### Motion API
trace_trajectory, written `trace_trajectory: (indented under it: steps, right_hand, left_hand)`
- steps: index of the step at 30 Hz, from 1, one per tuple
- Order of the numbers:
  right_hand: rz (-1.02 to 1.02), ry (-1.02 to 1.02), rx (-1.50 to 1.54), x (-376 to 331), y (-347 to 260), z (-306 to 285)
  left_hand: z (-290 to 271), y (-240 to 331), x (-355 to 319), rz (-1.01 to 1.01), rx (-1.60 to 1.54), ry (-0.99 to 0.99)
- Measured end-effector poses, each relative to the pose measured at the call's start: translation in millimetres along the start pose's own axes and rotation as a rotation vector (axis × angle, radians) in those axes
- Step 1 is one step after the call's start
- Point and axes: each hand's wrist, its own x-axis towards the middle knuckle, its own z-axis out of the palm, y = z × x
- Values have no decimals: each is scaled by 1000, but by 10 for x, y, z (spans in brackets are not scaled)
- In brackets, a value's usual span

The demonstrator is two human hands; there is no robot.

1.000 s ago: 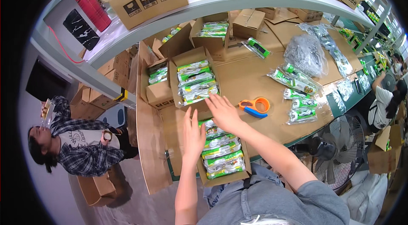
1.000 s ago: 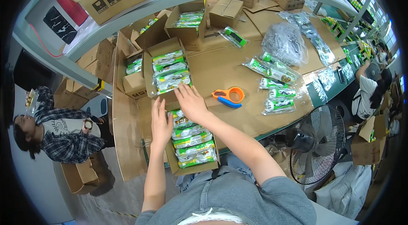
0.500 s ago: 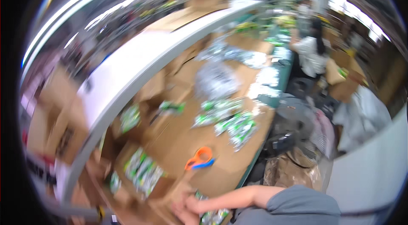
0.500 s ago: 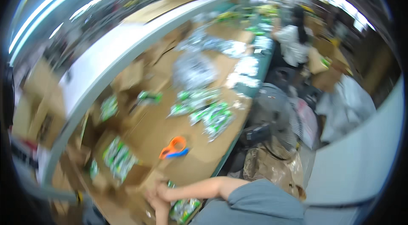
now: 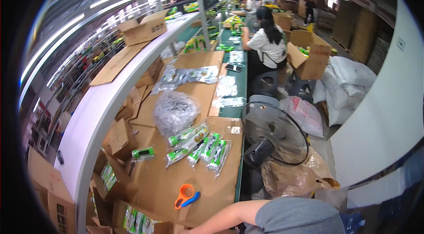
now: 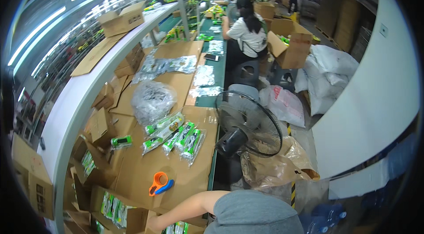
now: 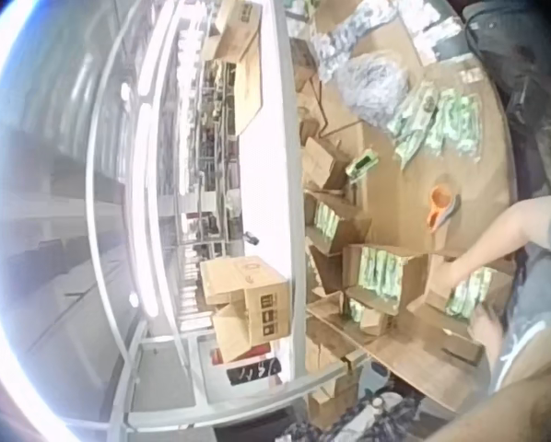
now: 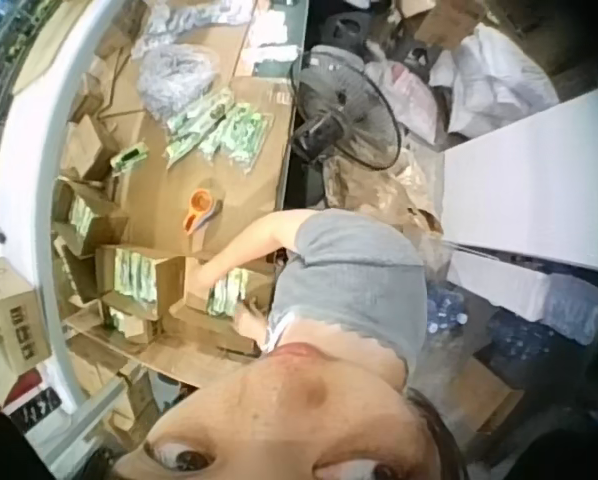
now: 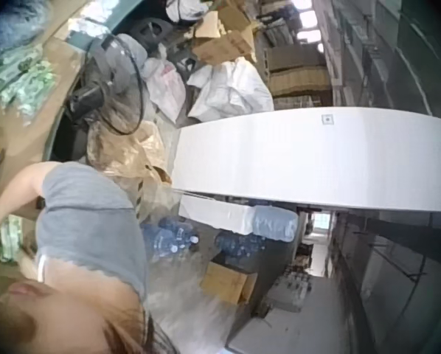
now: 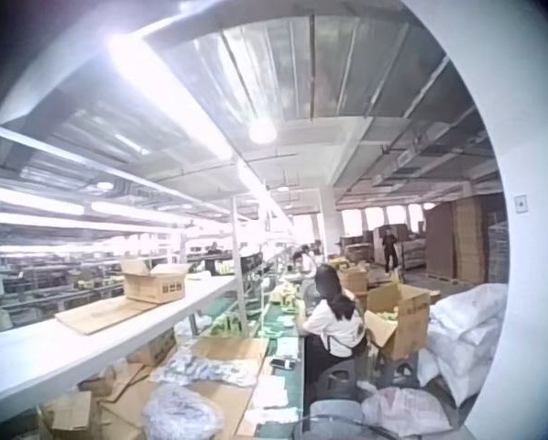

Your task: The person packs packaged items into a cardboard box, folds the flaps closed, and seals the box shut using a tape dispenser.

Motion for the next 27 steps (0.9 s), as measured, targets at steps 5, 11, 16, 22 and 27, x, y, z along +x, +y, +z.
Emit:
trace_trajectory:
  steps: [5,11,16,22,27]
  right_hand:
    - [-339,23,155,259,213,-128]
    - [-367,-117,126,402,-7,-277]
    - [-352,-243,11,715,-47,-121]
    - [-469,-571,102,1095,46,7]
    - [-493,-624,166,1064,-12,47]
  left_hand:
    - [287,213,126,-117,90,45]
    - [628,241,422,-146,-87,193]
    - [713,162,586,-201,-167,186]
    - [671,8,920,-269,-181,82]
    - [791,-27,924,-282,-215,-25]
